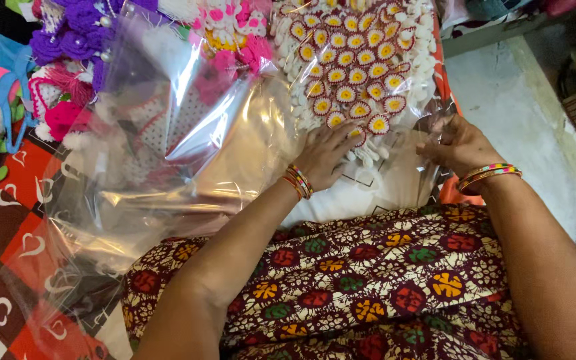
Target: The person places a crocheted item with a floral pattern into a clear plastic bag, smooths it out, and seals the bag. The person is sitting on the floor surrounded by other crocheted items.
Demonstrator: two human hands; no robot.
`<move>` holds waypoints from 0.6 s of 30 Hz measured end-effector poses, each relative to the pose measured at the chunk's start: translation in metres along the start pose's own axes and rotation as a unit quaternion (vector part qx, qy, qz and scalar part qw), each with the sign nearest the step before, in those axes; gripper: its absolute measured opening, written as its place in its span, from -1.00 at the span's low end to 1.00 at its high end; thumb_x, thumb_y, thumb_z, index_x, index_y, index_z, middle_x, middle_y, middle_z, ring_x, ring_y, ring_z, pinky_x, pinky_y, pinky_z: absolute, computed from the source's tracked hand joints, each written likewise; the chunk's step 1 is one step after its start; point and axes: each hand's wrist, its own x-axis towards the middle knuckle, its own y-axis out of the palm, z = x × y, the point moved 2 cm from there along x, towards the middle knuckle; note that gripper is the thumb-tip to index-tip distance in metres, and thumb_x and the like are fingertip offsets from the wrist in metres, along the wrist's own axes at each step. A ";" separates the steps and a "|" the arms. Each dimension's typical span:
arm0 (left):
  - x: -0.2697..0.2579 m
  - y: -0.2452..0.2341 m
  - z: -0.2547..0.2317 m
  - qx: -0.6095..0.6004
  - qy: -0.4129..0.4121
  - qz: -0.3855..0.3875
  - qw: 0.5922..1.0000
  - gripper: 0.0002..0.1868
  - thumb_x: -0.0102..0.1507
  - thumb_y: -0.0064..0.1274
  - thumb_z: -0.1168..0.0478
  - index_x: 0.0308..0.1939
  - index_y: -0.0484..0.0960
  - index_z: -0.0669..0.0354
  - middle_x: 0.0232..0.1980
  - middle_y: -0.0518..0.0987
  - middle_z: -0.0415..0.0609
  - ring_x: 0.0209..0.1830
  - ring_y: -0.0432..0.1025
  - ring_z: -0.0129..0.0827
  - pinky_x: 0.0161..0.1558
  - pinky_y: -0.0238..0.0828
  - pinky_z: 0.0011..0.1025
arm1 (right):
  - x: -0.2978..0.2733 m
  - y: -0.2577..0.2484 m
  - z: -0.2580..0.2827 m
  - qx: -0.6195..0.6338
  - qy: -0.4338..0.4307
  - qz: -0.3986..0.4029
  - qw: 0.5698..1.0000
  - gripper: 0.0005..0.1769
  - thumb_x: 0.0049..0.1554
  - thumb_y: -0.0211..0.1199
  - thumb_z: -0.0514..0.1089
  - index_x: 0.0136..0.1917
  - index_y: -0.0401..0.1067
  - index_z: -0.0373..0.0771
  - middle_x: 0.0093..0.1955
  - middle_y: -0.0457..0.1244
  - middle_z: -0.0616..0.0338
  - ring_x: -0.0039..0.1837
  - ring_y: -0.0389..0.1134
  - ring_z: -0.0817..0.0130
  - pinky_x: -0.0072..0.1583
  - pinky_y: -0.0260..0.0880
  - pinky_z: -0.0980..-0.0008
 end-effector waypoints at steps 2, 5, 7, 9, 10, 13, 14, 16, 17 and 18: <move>0.000 0.001 0.002 0.028 0.023 -0.012 0.999 -0.30 0.29 0.03 0.28 0.53 0.27 -0.08 0.63 0.20 -0.09 0.63 0.11 -0.25 0.58 -0.05 -0.02 | -0.002 0.000 0.006 0.072 -0.003 0.022 0.997 -0.47 0.14 0.27 -0.32 0.31 0.13 -0.26 0.06 0.37 -0.08 0.12 0.47 0.08 0.02 0.51 0.19; -0.002 0.002 0.004 0.007 0.017 -0.049 0.999 -0.33 0.30 -0.04 0.33 0.52 0.29 -0.08 0.61 0.23 -0.09 0.62 0.12 -0.28 0.54 -0.04 -0.06 | -0.006 0.001 0.011 0.184 0.004 -0.022 0.983 -0.36 0.14 0.24 -0.27 0.44 0.12 -0.06 0.07 0.34 0.21 0.13 0.46 0.22 -0.03 0.53 0.23; -0.003 0.003 0.001 -0.006 0.014 -0.068 0.998 -0.34 0.31 -0.05 0.31 0.52 0.28 -0.06 0.60 0.24 -0.07 0.61 0.11 -0.25 0.51 -0.04 -0.05 | -0.012 0.007 0.012 0.203 0.023 -0.021 0.979 -0.25 0.07 0.23 -0.29 0.46 0.06 -0.01 0.02 0.36 0.25 0.04 0.48 0.17 -0.10 0.56 0.18; 0.000 0.002 0.000 0.008 0.021 -0.080 0.997 -0.37 0.34 -0.06 0.28 0.52 0.26 -0.03 0.58 0.27 -0.09 0.62 0.12 -0.25 0.52 -0.05 -0.02 | -0.015 0.010 0.017 0.155 0.041 -0.046 0.986 -0.16 0.03 0.29 -0.32 0.51 0.05 -0.04 -0.01 0.36 0.22 -0.01 0.47 0.17 -0.12 0.53 0.19; -0.001 0.001 0.001 -0.004 0.010 -0.091 0.996 -0.38 0.36 -0.06 0.27 0.52 0.26 -0.05 0.58 0.29 -0.10 0.61 0.14 -0.27 0.53 -0.03 -0.04 | -0.017 0.012 0.018 0.099 0.052 -0.072 0.991 -0.12 0.03 0.34 -0.35 0.55 0.07 -0.09 -0.01 0.36 0.17 -0.03 0.44 0.19 -0.12 0.48 0.23; -0.005 0.001 0.005 -0.032 -0.022 -0.110 0.993 -0.39 0.37 -0.07 0.28 0.54 0.26 -0.05 0.56 0.34 -0.12 0.60 0.18 -0.31 0.53 0.01 -0.09 | -0.025 0.008 0.021 0.042 0.066 -0.101 0.992 -0.08 -0.02 0.39 -0.36 0.53 0.09 -0.12 -0.06 0.40 0.14 -0.10 0.44 0.28 -0.13 0.46 0.33; -0.005 0.002 0.006 -0.036 -0.031 -0.110 0.993 -0.37 0.35 -0.09 0.30 0.54 0.26 -0.03 0.55 0.36 -0.11 0.59 0.19 -0.30 0.51 0.02 -0.09 | -0.029 0.003 0.021 0.043 0.068 -0.105 0.991 -0.09 -0.05 0.39 -0.35 0.50 0.10 -0.11 -0.08 0.42 0.15 -0.12 0.46 0.32 -0.14 0.47 0.35; -0.005 0.003 0.008 -0.036 -0.040 -0.112 0.992 -0.36 0.36 -0.10 0.32 0.55 0.26 -0.03 0.56 0.36 -0.12 0.60 0.19 -0.30 0.51 0.03 -0.09 | -0.032 -0.008 0.019 -0.036 0.090 -0.091 0.991 -0.27 -0.04 0.41 -0.34 0.40 0.32 -0.14 -0.13 0.40 0.16 -0.16 0.41 0.38 -0.15 0.43 0.40; -0.005 0.003 0.008 -0.034 -0.039 -0.115 0.992 -0.37 0.38 -0.10 0.33 0.56 0.26 -0.04 0.57 0.35 -0.14 0.62 0.19 -0.32 0.52 0.04 -0.09 | -0.033 -0.013 0.017 -0.076 0.102 -0.085 0.988 -0.35 -0.03 0.42 -0.33 0.34 0.43 -0.15 -0.16 0.39 0.16 -0.18 0.38 0.41 -0.16 0.41 0.42; -0.003 0.002 0.008 -0.030 -0.039 -0.118 0.992 -0.39 0.41 -0.10 0.33 0.56 0.26 -0.06 0.58 0.34 -0.16 0.64 0.18 -0.33 0.53 0.05 -0.09 | -0.030 -0.016 0.015 -0.072 0.119 -0.083 0.987 -0.41 -0.03 0.43 -0.31 0.29 0.46 -0.13 -0.16 0.39 0.17 -0.19 0.37 0.40 -0.16 0.39 0.43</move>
